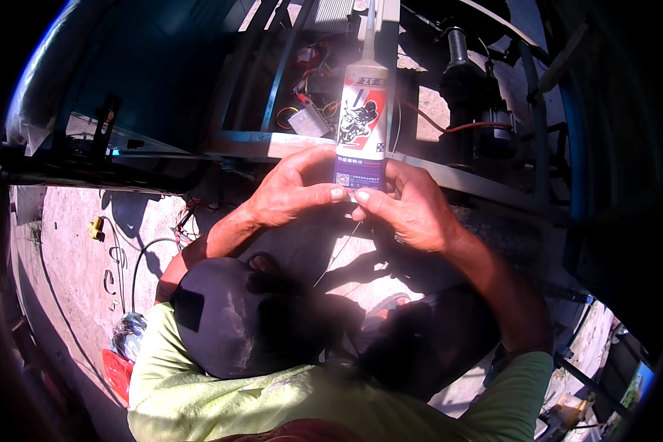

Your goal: The person works on the internal wiring and mechanical components of an electric tricycle, using pliers to strip a wire and applying sealant from a tube to a joint.

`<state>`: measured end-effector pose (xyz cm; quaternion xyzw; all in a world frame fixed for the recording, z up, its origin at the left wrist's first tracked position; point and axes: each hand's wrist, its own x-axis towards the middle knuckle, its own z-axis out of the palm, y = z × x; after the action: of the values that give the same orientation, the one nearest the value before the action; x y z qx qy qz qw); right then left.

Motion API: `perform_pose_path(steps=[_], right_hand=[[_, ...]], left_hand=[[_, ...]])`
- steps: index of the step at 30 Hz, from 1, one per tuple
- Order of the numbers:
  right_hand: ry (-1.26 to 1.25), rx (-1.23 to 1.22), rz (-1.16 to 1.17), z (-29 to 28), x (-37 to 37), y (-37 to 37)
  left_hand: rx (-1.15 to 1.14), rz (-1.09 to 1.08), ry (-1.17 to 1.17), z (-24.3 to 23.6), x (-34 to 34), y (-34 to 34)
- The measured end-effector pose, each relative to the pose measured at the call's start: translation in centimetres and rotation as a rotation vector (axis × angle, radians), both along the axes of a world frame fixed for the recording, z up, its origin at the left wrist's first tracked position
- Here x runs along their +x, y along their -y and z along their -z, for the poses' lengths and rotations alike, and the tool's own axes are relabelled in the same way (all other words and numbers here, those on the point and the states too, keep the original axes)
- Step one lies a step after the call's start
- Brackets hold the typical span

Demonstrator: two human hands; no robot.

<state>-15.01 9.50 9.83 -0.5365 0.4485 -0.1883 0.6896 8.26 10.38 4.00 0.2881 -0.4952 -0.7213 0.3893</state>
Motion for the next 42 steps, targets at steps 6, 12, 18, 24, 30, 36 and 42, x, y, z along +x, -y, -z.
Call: perform_pose_path(steps=[6,12,18,24,30,36,42], right_hand=[[0.001,-0.002,0.009,0.09,0.15,-0.11],[-0.015,-0.001,0.000,-0.10,0.00,0.05],[0.005,-0.022,-0.013,-0.01,-0.03,0.13],[-0.017,-0.013,-0.001,-0.27,0.30,0.05],[-0.024,0.006,0.013,0.02,0.27,0.08],[-0.016,0.006,0.014,0.27,0.33,-0.01],[-0.024,0.003,-0.004,0.56,0.01,0.26]], left_hand=[[-0.020,0.005,0.023,0.02,0.11,0.16],[-0.024,0.005,0.040,-0.35,0.06,0.21],[-0.040,-0.005,0.022,-0.05,0.07,0.18],[-0.038,0.001,0.019,-0.02,0.11,0.22],[-0.019,0.005,0.003,0.17,0.17,0.21],[-0.043,-0.021,-0.010,0.14,0.10,0.06],[-0.090,0.002,-0.014,0.37,-0.02,0.15]])
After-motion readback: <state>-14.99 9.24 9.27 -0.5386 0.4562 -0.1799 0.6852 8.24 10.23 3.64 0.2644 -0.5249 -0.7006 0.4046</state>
